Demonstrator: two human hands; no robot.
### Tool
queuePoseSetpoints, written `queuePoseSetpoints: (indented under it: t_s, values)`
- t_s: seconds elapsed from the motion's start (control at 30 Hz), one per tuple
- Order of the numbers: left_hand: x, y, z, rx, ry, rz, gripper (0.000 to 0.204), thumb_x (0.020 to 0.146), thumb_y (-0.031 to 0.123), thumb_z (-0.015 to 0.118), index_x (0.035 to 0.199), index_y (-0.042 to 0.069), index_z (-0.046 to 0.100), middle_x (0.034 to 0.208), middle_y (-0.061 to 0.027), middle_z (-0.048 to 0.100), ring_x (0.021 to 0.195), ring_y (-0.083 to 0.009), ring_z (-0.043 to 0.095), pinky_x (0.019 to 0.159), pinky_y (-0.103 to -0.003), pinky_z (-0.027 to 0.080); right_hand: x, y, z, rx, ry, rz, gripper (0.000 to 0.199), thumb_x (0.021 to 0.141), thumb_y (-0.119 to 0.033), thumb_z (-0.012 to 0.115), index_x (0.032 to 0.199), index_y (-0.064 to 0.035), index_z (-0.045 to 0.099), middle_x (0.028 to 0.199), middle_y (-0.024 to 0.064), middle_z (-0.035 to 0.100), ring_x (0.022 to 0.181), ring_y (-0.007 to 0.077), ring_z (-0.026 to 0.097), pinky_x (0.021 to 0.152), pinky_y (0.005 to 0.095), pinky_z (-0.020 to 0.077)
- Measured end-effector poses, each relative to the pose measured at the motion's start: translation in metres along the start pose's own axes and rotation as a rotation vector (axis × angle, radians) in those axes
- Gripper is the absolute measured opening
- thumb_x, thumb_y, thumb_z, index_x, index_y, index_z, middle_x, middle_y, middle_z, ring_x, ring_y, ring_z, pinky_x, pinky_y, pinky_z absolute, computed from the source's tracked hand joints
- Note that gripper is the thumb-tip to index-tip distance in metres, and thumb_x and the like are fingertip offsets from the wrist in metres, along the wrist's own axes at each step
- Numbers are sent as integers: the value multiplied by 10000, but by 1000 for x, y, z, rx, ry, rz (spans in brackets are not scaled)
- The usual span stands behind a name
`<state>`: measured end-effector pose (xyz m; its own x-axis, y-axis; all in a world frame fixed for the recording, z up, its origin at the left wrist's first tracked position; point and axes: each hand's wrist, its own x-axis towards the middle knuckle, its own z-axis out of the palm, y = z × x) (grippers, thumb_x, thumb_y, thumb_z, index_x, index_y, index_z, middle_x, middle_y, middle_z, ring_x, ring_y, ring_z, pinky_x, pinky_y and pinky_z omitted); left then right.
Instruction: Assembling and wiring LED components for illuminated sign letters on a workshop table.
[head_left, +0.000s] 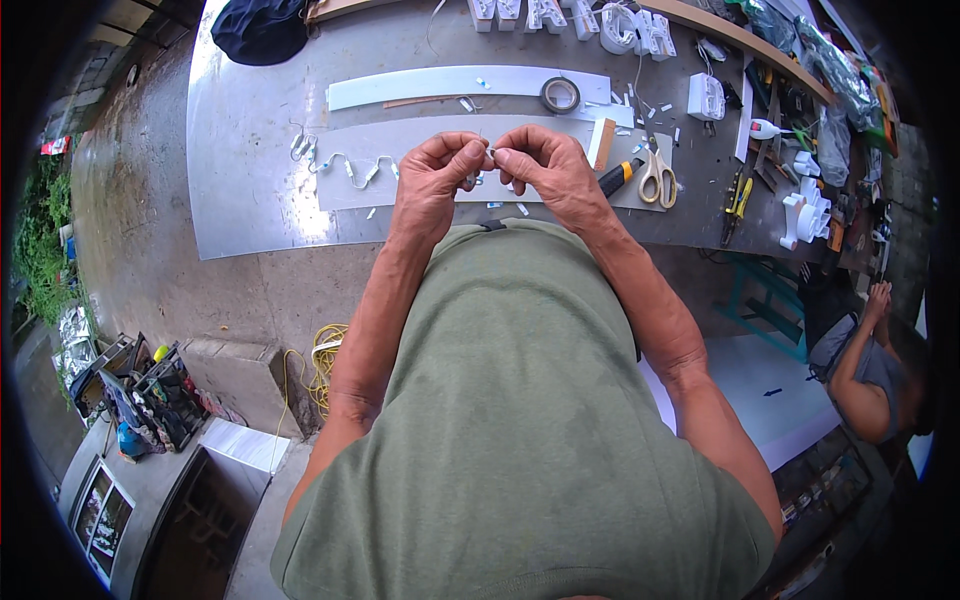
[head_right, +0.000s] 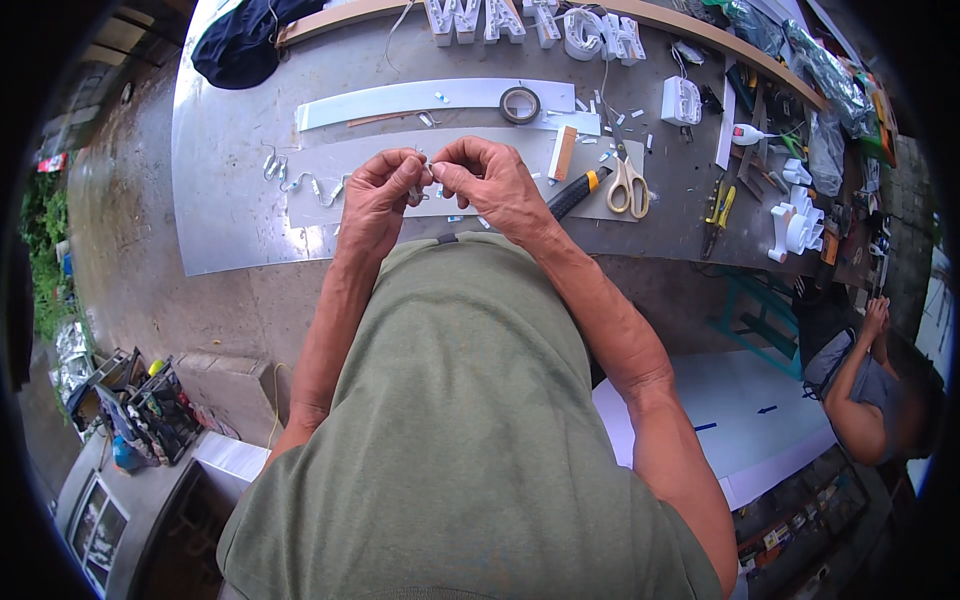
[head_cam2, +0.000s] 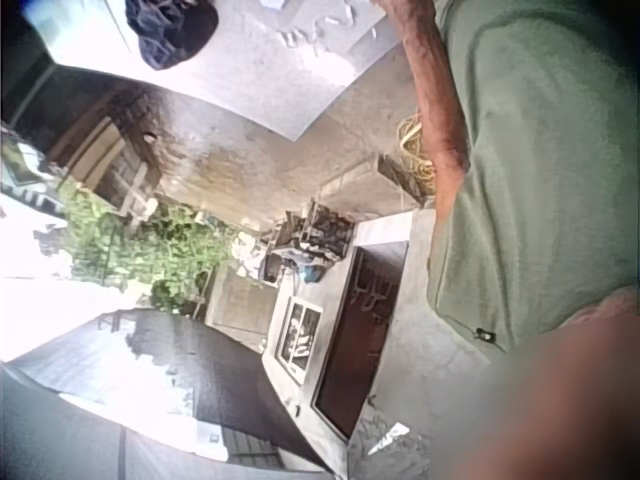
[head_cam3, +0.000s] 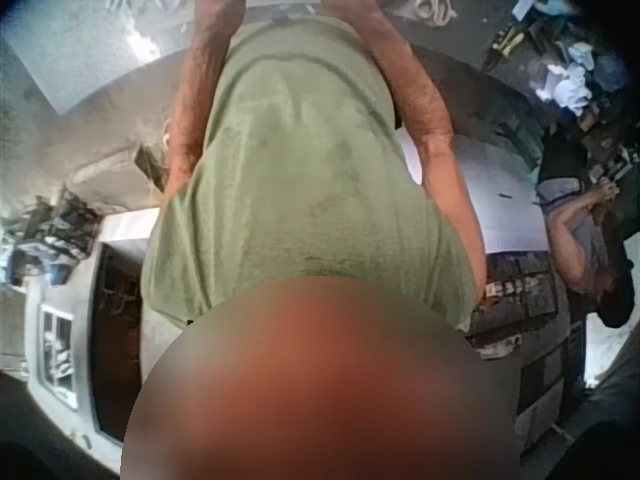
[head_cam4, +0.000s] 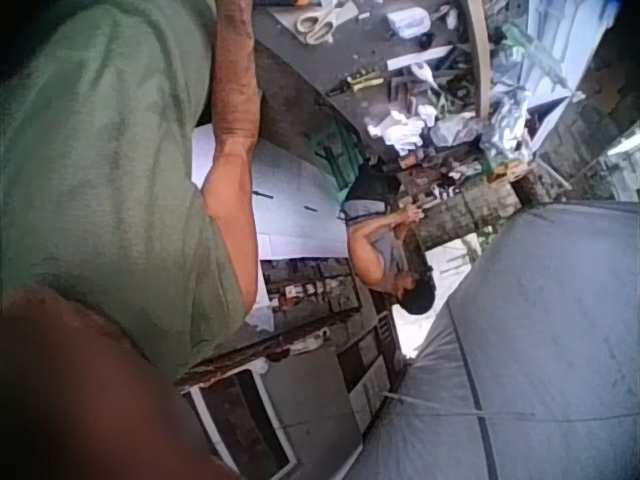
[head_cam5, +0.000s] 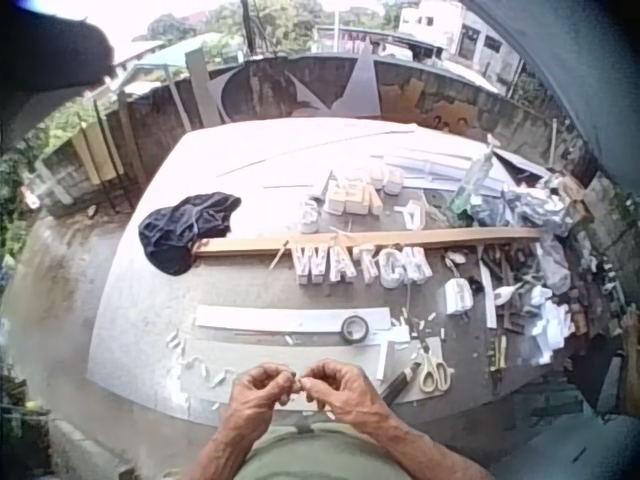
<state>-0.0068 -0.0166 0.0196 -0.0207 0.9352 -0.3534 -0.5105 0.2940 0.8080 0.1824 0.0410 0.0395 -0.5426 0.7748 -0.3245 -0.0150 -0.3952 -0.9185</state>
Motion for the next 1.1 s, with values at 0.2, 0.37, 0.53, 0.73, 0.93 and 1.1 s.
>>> queuePoseSetpoints:
  t_s: [0.2, 0.37, 0.53, 0.73, 0.93, 1.1]
  values:
    - [-7, 14, 15, 335, 9, 60, 280, 895, 163, 794, 1124, 9, 747, 950, -82, 763, 818, -109, 680, 700, -251, 507, -2, -12, 0, -400, 77, -162, 159, 949, -136, 676, 1008, 12, 678, 855, 51, 670, 697, 109, 592, 637, 295, 504]
    - [-8, 12, 16, 471, 29, 80, 266, 881, 155, 806, 1085, -9, 759, 933, -81, 764, 810, -104, 675, 758, -265, 549, -3, -7, -4, -651, 71, -388, 134, 935, -93, 662, 1002, 23, 653, 886, 101, 646, 727, 174, 635, 651, 319, 511]
    - [-7, 11, 13, 483, 63, 90, 223, 885, 145, 799, 1041, -12, 766, 894, -76, 760, 776, -89, 658, 721, -240, 531, -7, -11, 2, -592, 125, -403, 128, 920, -69, 669, 1014, 17, 663, 896, 97, 655, 726, 175, 641, 640, 318, 515]
    - [-9, 11, 15, 396, 86, 108, 196, 885, 154, 794, 1006, 2, 766, 846, -48, 747, 736, -66, 632, 626, -208, 449, -10, -12, 4, -586, 132, -329, 125, 895, -88, 710, 979, 2, 691, 880, 65, 661, 712, 133, 623, 617, 285, 505]
    - [-9, 12, 15, 382, 71, 82, 204, 879, 141, 798, 1015, -7, 761, 855, -62, 751, 763, -80, 656, 658, -213, 481, -9, -11, 4, -574, 133, -327, 102, 890, -89, 711, 944, -4, 693, 867, 62, 661, 708, 135, 619, 614, 287, 504]
    - [-10, 14, 15, 379, 59, 32, 207, 873, 118, 802, 1004, -36, 758, 880, -111, 759, 816, -132, 701, 755, -263, 558, -8, -12, 3, -615, 125, -375, 77, 876, -65, 710, 919, -6, 684, 834, 63, 644, 700, 146, 619, 615, 303, 510]
